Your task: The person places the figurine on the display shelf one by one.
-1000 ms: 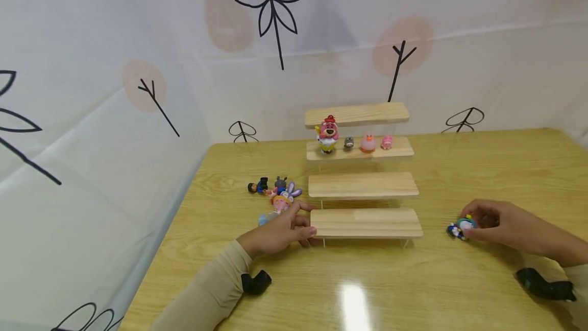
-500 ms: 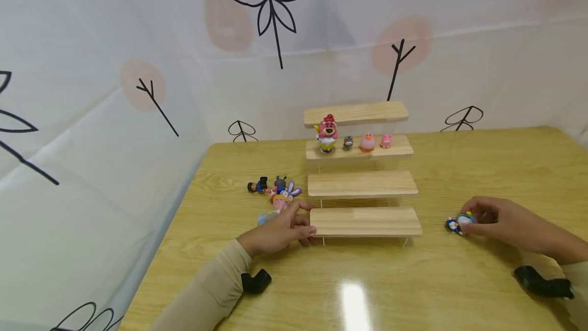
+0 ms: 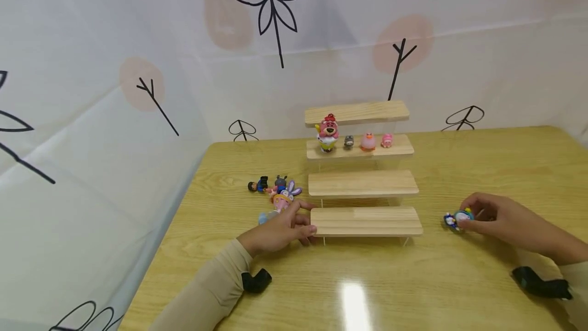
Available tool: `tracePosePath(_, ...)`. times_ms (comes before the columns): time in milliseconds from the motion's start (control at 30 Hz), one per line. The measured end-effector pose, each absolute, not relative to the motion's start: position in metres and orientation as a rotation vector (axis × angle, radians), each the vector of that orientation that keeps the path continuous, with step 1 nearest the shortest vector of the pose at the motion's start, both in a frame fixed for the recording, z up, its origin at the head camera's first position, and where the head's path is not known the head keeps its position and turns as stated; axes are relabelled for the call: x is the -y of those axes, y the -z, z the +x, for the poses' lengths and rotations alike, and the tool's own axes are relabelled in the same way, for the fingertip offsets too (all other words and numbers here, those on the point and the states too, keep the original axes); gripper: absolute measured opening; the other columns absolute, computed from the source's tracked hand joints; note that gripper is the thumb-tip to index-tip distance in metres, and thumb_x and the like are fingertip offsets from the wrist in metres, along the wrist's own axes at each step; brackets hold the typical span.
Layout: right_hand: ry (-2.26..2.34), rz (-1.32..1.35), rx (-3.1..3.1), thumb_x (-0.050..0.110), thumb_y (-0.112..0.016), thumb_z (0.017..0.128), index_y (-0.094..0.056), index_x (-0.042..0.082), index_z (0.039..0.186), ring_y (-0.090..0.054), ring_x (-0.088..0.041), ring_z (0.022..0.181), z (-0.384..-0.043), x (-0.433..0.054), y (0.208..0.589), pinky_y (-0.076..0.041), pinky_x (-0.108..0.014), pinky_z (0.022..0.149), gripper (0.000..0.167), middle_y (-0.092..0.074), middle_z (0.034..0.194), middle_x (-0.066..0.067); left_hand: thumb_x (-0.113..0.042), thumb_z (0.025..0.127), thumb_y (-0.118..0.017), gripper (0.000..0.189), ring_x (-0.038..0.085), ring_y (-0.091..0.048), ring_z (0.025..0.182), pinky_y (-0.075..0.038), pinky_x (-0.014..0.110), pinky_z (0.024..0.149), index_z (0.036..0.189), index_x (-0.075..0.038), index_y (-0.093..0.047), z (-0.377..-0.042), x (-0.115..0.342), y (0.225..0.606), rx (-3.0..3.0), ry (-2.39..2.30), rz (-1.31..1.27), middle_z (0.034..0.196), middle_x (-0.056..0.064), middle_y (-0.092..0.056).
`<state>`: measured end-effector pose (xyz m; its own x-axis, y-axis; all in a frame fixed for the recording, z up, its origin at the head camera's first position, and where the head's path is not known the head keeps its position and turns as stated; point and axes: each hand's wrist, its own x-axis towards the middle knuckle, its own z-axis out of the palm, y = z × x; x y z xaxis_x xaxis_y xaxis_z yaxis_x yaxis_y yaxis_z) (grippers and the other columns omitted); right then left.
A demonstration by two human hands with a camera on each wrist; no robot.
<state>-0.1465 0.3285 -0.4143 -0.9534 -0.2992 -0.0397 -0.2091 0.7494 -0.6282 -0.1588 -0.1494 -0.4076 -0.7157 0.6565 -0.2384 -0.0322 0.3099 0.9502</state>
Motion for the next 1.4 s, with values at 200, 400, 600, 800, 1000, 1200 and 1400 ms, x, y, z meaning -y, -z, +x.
tracePosePath(200, 0.987, -0.403, -2.805, 0.025, -0.072, 0.094, -0.062, 0.012, 0.109, -0.060, 0.003, 0.079, -0.145, -0.322, 0.412, -0.049, -0.023, 0.062, 0.022, -0.067, 0.092, 0.005, -0.024, 0.104, -0.057, 0.052, 0.022, -0.070, 0.094, -0.056, 0.032, 0.085, 0.146, -0.015, -0.029, -0.158, 0.148, 0.408, -1.948, -1.455, 0.551, 0.121, 0.017, -0.067)
tracePosePath(400, 0.989, -0.415, -2.844, 0.024, -0.074, 0.092, -0.062, 0.012, 0.110, -0.061, 0.006, 0.081, -0.146, -0.316, 0.407, -0.052, -0.022, 0.064, 0.025, -0.071, 0.092, 0.006, -0.026, 0.104, -0.057, 0.051, 0.022, -0.070, 0.093, -0.056, 0.032, 0.085, 0.145, -0.015, -0.029, -0.159, 0.149, 0.407, -1.963, -1.448, 0.551, 0.120, 0.016, -0.068)
tracePosePath(600, 1.036, -0.460, -2.873, 0.020, -0.076, 0.090, -0.063, 0.014, 0.110, -0.061, 0.005, 0.080, -0.143, -0.312, 0.405, -0.052, -0.022, 0.063, 0.024, -0.070, 0.089, 0.011, -0.025, 0.104, -0.057, 0.052, 0.022, -0.070, 0.096, -0.056, 0.032, 0.085, 0.146, -0.015, -0.028, -0.159, 0.149, 0.408, -1.951, -1.453, 0.551, 0.120, 0.016, -0.068)
tracePosePath(800, 1.045, -0.493, -2.894, 0.018, -0.076, 0.090, -0.062, 0.013, 0.110, -0.061, 0.006, 0.080, -0.141, -0.308, 0.402, -0.052, -0.021, 0.063, 0.025, -0.069, 0.090, 0.010, -0.027, 0.104, -0.057, 0.052, 0.022, -0.070, 0.095, -0.055, 0.033, 0.086, 0.146, -0.016, -0.029, -0.159, 0.150, 0.407, -1.962, -1.445, 0.547, 0.119, 0.015, -0.068)
tracePosePath(1000, 1.096, -0.503, -2.870, 0.016, -0.075, 0.091, -0.062, 0.011, 0.111, -0.064, 0.003, 0.080, -0.137, -0.303, 0.398, -0.053, -0.022, 0.062, 0.024, -0.069, 0.089, 0.011, -0.027, 0.103, -0.057, 0.051, 0.022, -0.069, 0.096, -0.055, 0.033, 0.086, 0.145, -0.016, -0.030, -0.160, 0.149, 0.408, -1.966, -1.439, 0.544, 0.119, 0.015, -0.068)
tracePosePath(1200, 1.102, -0.497, -2.888, 0.016, -0.076, 0.090, -0.063, 0.012, 0.110, -0.064, 0.002, 0.079, -0.134, -0.299, 0.395, -0.052, -0.020, 0.062, 0.024, -0.069, 0.088, 0.010, -0.026, 0.104, -0.057, 0.051, 0.022, -0.069, 0.097, -0.055, 0.033, 0.086, 0.145, -0.015, -0.029, -0.160, 0.149, 0.408, -1.950, -1.447, 0.545, 0.119, 0.016, -0.068)
tracePosePath(1400, 1.094, -0.520, -2.909, 0.016, -0.077, 0.089, -0.063, 0.014, 0.109, -0.065, 0.002, 0.078, -0.132, -0.294, 0.388, -0.052, -0.021, 0.061, 0.024, -0.070, 0.087, 0.010, -0.027, 0.104, -0.057, 0.051, 0.021, -0.069, 0.096, -0.055, 0.032, 0.086, 0.145, -0.015, -0.029, -0.160, 0.149, 0.407, -1.959, -1.445, 0.558, 0.119, 0.016, -0.068)
